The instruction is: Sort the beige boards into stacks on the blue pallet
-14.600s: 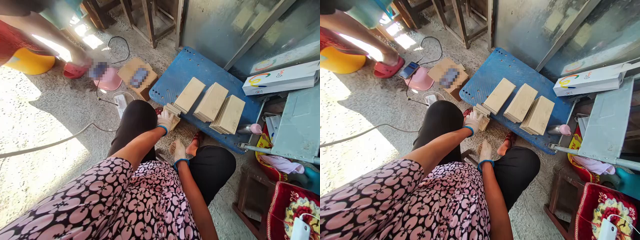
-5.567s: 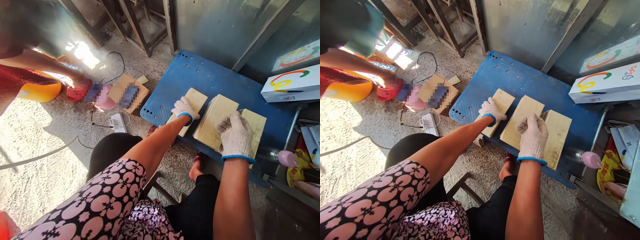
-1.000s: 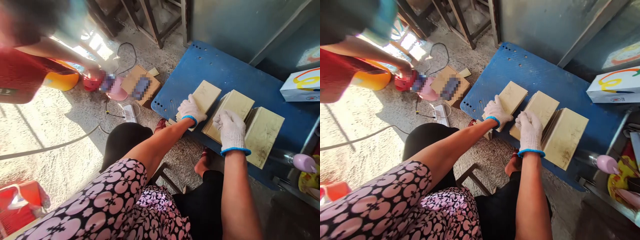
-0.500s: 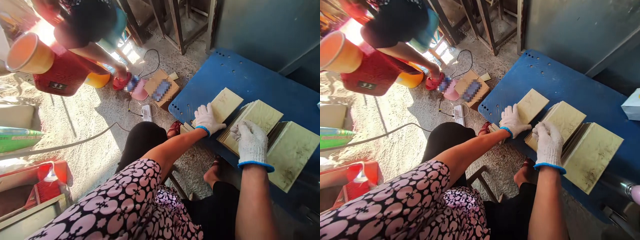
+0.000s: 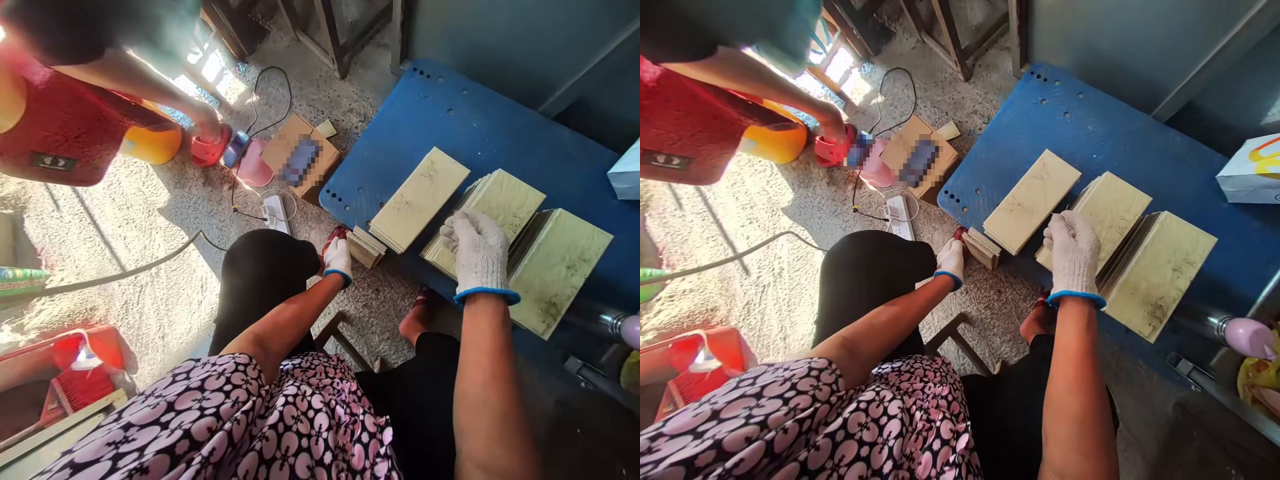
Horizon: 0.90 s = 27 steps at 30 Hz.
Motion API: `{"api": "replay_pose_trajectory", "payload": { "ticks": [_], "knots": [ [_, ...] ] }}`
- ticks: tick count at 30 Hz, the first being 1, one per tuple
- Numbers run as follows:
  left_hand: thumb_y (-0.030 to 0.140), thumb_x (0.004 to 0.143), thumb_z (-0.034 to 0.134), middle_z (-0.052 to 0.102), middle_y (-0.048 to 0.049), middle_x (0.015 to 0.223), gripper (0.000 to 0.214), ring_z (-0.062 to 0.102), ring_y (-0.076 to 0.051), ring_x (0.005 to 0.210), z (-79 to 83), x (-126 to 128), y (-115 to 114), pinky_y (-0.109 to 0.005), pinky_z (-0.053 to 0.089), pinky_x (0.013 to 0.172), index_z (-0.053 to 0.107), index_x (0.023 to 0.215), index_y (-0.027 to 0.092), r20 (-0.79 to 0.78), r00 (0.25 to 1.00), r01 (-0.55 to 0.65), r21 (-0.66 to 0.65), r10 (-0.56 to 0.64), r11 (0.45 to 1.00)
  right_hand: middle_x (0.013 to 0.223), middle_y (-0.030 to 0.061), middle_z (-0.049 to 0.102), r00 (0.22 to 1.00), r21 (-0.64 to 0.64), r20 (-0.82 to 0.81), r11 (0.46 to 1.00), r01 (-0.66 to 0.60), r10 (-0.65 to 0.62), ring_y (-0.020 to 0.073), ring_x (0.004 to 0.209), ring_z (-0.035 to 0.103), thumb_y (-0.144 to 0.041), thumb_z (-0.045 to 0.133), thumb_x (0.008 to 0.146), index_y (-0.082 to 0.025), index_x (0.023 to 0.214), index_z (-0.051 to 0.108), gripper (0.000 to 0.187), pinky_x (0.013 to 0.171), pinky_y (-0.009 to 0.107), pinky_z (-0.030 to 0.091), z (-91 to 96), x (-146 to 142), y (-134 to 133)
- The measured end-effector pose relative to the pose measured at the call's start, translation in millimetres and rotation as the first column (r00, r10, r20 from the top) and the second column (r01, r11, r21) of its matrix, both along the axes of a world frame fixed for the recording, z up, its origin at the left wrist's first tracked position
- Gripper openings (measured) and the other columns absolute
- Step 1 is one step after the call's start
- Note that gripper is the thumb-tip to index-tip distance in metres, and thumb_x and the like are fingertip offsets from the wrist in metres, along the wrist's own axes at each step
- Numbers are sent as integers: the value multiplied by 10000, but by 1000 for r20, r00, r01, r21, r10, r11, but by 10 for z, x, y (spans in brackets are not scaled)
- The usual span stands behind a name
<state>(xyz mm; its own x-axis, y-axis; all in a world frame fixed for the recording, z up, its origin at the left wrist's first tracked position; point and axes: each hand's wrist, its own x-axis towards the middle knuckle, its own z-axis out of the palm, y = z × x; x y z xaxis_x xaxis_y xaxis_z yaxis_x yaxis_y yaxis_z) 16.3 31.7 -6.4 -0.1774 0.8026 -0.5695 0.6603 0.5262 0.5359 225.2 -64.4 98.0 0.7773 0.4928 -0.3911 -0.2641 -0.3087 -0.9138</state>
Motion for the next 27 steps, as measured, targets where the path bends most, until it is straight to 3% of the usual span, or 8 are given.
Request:
{"api": "replay_pose_trajectory", "payload": {
  "ticks": [8, 18, 27],
  "knots": [
    [460, 979, 384, 722, -111, 1185, 444, 629, -277, 1149, -193, 112, 190, -330, 457, 987, 735, 997, 189, 25, 998, 52, -27, -51, 998, 782, 35, 672, 1000, -27, -4, 1000, -6, 6, 161, 738, 680, -465, 706, 772, -162, 974, 659, 367, 640, 263, 589, -31, 15, -6],
    [530, 944, 444, 723, -99, 1193, 473, 637, -283, 1140, -253, 12, 179, -321, 463, 983, 753, 1063, 192, 30, 998, 55, -48, -54, 997, 755, 25, 673, 1000, -42, -13, 999, -20, 19, 161, 739, 689, -461, 703, 782, -175, 995, 660, 360, 649, 264, 602, -29, -24, 11],
    [448, 978, 442, 691, -97, 1266, 438, 601, -253, 1222, -252, -10, 142, -318, 438, 1046, 704, 1212, 187, -16, 999, 43, -30, -44, 999, 789, 31, 670, 999, -60, 7, 997, -44, 44, 175, 765, 687, -460, 696, 793, -174, 1004, 656, 357, 639, 282, 604, -24, -22, 12]
  ]
}}
